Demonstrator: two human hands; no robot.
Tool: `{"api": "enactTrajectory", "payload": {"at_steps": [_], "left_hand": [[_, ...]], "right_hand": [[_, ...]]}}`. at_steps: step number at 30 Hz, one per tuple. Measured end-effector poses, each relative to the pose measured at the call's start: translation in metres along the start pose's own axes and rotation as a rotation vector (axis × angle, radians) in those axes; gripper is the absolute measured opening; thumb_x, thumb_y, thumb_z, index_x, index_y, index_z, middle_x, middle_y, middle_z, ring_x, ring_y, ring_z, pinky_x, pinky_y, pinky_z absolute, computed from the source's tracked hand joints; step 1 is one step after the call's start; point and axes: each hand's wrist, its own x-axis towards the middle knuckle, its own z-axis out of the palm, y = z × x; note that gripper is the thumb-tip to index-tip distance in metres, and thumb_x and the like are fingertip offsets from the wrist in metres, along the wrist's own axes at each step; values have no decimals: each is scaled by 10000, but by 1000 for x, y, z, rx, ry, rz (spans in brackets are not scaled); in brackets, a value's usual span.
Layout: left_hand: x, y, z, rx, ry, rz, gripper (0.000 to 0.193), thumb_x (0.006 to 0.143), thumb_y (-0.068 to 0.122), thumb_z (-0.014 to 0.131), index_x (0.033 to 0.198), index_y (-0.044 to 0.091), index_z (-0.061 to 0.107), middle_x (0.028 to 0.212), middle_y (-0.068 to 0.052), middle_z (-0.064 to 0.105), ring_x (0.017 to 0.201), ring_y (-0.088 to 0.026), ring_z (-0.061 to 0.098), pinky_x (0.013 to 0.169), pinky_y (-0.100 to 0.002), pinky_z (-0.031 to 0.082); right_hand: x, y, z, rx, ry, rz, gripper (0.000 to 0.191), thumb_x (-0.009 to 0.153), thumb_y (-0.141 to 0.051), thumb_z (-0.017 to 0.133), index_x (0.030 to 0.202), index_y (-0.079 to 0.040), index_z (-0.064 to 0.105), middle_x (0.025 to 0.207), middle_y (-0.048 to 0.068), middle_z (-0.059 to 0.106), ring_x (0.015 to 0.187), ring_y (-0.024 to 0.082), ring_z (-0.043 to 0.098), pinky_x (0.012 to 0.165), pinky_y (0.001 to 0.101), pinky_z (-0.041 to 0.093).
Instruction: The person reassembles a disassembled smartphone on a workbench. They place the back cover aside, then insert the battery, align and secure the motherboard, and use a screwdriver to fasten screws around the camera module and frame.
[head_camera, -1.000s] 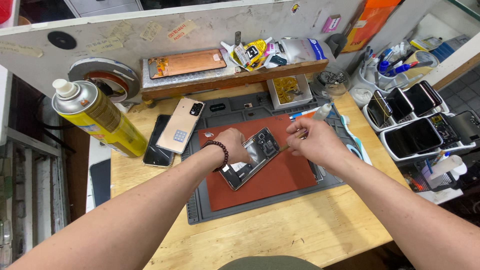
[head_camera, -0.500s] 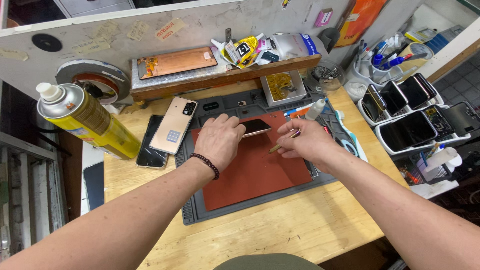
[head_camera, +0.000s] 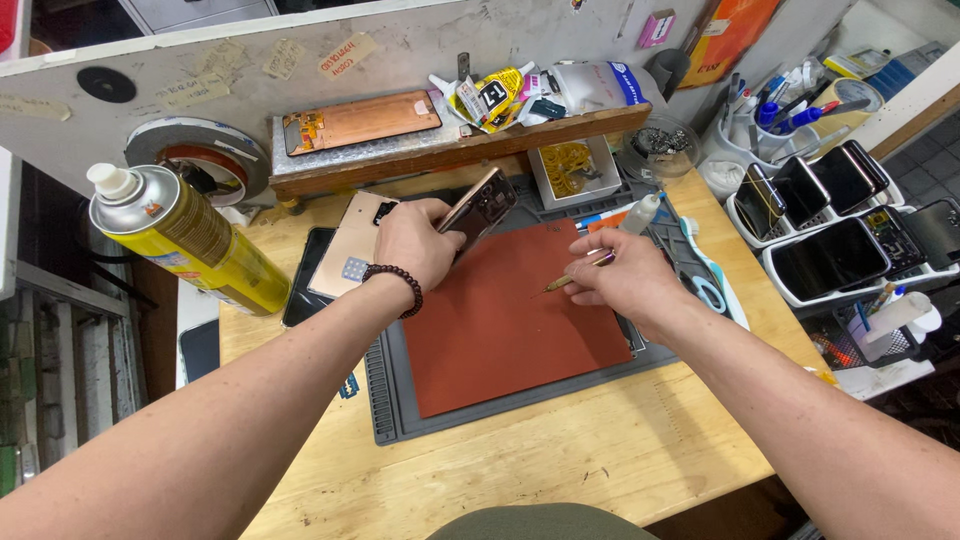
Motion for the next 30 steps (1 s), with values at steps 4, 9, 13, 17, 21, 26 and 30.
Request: {"api": "enactTrajectory", "payload": {"at_steps": [4, 9, 13, 17, 21, 26, 30], "left_hand": [[4, -12, 12, -229, -182, -237, 222, 775, 160, 819, 991, 108, 809, 864, -82, 798, 751, -177, 739, 722, -350, 590], [2, -18, 32, -157, -325, -348, 208, 753, 159, 861, 922, 49, 808, 872, -91, 799, 767, -161, 753, 723, -319, 589], [-5, -11, 36, -63, -336, -336, 186, 783, 180, 841, 906, 54, 781, 865, -119, 788, 754, -182, 765, 691, -334, 610], [-13, -3, 32, 3, -304, -283, 205, 778, 177, 807, 923, 38, 768, 848, -152, 781, 746, -223, 770, 692, -373, 614], [-17, 1, 31, 16, -267, -233, 217, 746, 152, 783, 927, 31, 786, 845, -170, 779, 775, -234, 774, 717, -357, 610], [-11, -3, 31, 31, -302, -297, 257, 755, 171, 799, 976, 42, 773, 909, -167, 780, 829, -239, 784, 758, -348, 614], [-7, -11, 34, 26, -340, -342, 304, 782, 189, 811, 1047, 48, 766, 987, -156, 785, 877, -225, 781, 794, -344, 615]], "right_hand": [[3, 1, 4, 26, 59, -101, 305, 897, -45, 686, 1190, 12, 624, 1031, 89, 674, 869, 191, 749, 746, 305, 650], [11, 2, 17, 80, 105, -230, 261, 912, -60, 685, 1154, 21, 632, 1011, 82, 677, 853, 163, 734, 738, 280, 631], [12, 4, 24, -24, 125, -199, 262, 913, -71, 683, 1163, -1, 643, 1012, 70, 697, 848, 153, 732, 737, 282, 613], [13, 5, 30, -36, 141, -210, 255, 919, -78, 675, 1160, 0, 643, 1013, 73, 705, 849, 151, 737, 742, 283, 632], [14, 5, 32, -46, 155, -203, 259, 922, -81, 674, 1164, 3, 636, 1002, 76, 717, 850, 157, 745, 740, 285, 630], [18, 8, 33, -23, 140, -198, 256, 931, -78, 665, 1171, 5, 633, 1001, 87, 720, 857, 165, 749, 740, 286, 633], [20, 9, 34, -27, 132, -227, 262, 927, -67, 662, 1176, 7, 631, 1012, 89, 715, 855, 167, 753, 734, 289, 639]]}}
